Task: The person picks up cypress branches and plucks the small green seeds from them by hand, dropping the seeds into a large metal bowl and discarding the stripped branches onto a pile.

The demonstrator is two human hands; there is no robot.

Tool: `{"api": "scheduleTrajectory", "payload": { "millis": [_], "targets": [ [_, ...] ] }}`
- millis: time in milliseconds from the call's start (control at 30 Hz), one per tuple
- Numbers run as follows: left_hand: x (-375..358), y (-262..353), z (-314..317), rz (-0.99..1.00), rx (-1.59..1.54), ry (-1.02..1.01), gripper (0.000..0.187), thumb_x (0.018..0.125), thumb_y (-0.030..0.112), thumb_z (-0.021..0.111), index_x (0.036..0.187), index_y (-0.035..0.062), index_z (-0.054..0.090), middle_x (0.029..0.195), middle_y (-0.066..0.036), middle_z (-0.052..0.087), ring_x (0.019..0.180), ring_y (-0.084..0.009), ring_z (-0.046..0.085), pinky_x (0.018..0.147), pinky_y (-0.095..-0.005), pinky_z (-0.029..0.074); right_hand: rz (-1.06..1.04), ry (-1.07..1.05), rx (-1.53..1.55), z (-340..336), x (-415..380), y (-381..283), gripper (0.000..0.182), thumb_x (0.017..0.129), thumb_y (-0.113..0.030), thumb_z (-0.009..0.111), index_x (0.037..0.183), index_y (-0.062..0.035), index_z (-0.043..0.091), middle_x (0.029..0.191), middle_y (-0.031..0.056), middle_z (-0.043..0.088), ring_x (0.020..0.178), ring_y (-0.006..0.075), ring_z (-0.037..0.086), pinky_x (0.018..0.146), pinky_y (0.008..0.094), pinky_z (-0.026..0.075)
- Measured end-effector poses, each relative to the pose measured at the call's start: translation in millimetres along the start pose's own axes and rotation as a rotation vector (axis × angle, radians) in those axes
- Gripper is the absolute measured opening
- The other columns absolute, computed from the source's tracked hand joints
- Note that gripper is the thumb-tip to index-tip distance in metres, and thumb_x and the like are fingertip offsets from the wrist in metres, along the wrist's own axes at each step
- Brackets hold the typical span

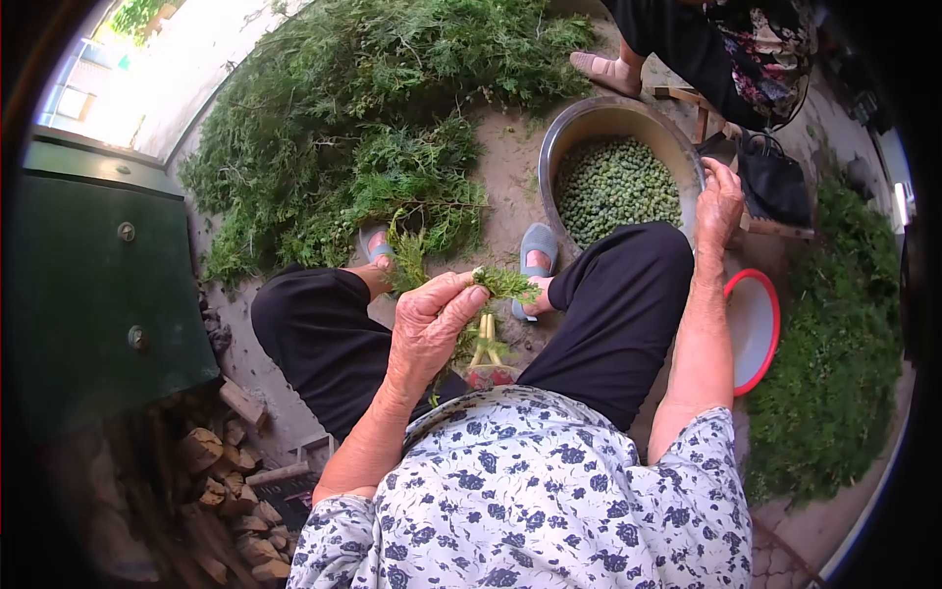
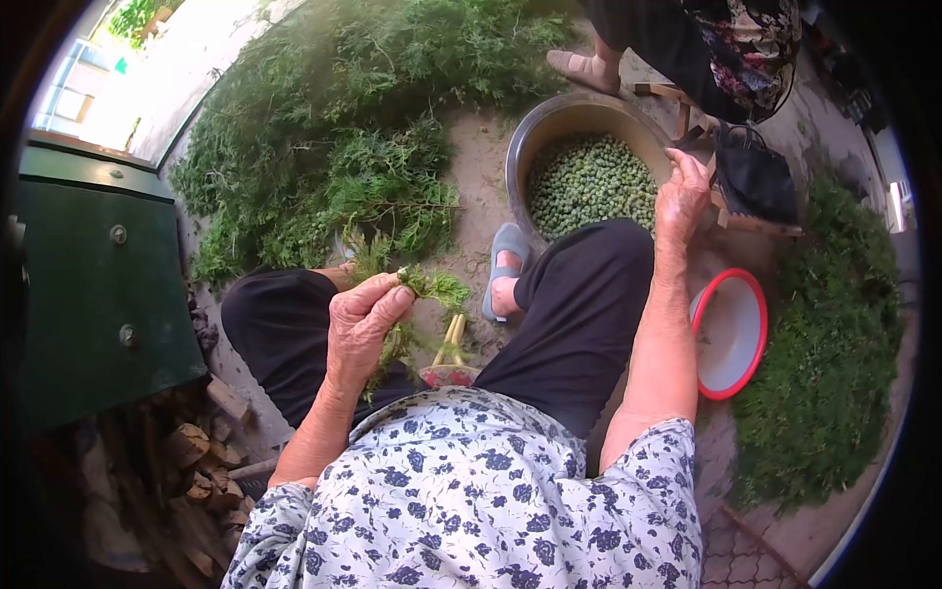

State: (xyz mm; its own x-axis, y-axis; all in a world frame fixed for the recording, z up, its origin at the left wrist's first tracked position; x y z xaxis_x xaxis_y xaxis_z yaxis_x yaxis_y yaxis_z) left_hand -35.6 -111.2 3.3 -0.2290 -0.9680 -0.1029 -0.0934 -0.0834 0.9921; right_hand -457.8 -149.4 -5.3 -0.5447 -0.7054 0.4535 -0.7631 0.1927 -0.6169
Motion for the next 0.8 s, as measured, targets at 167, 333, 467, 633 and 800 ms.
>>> {"api": "scheduleTrajectory", "payload": {
  "millis": [167,333,467,633,800],
  "targets": [
    [2,10,3,0.123,0.152,-0.073,0.02,0.087,0.016,0.061,0.093,-0.0035,0.061,0.071,-0.001,0.051,0.066,-0.009,0.046,0.06,-0.0248,0.039,-0.21,0.173,-0.316,-3,-2,-15,0.021,0.08,0.0,0.051,0.094,-0.005,0.066,0.097,0.0129,0.062,0.091,0.0278,0.058,0.081,0.0352,0.046],
    [-1,-6,2,-0.011,0.033,-0.039,0.021,0.089,0.016,0.058,0.095,-0.0036,0.059,0.074,-0.001,0.053,0.067,-0.0088,0.048,0.063,-0.0225,0.039,-0.119,0.023,-0.17,12,-1,0,0.02,0.078,-0.001,0.051,0.091,-0.0047,0.066,0.094,0.0122,0.063,0.09,0.0271,0.059,0.079,0.0354,0.047],
    [-1,-1,1,0.002,0.025,-0.032,0.019,0.089,0.014,0.054,0.096,-0.0034,0.058,0.076,-0.001,0.056,0.069,-0.0082,0.051,0.065,-0.0216,0.042,-0.011,0.005,-0.09,13,-1,10,0.015,0.077,-0.005,0.056,0.089,-0.0053,0.066,0.093,0.0122,0.063,0.089,0.0284,0.06,0.078,0.0369,0.047],
    [-1,3,5,0.013,0.093,-0.028,0.014,0.089,0.009,0.05,0.094,-0.0027,0.055,0.073,-0.005,0.05,0.068,-0.0124,0.048,0.063,-0.0251,0.04,-0.234,-0.021,-0.155,14,-15,-52,0.016,0.076,-0.013,0.065,0.09,-0.0043,0.066,0.091,0.014,0.062,0.089,0.0317,0.058,0.079,0.0397,0.045],
    [-2,11,14,0.111,0.197,-0.073,0.012,0.088,0.007,0.05,0.095,-0.002,0.056,0.076,-0.009,0.051,0.069,-0.018,0.051,0.066,-0.0275,0.041,-0.025,-0.694,0.682,44,-93,-180,0.015,0.088,-0.008,0.056,0.1,-0.0043,0.065,0.083,0.0062,0.062,0.074,0.013,0.06,0.067,0.0254,0.048]
  ]
}}
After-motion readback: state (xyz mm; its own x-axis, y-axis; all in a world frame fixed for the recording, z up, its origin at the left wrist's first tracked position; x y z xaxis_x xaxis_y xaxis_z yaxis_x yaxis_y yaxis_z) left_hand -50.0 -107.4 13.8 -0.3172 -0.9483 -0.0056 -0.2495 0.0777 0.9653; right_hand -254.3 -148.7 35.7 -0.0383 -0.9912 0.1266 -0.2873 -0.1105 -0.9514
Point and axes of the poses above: each hand's wrist, its own x-axis towards the middle knuckle, its own z-axis out of the palm, y = z × x, the point moved 10 cm from there along x, towards the middle knuckle
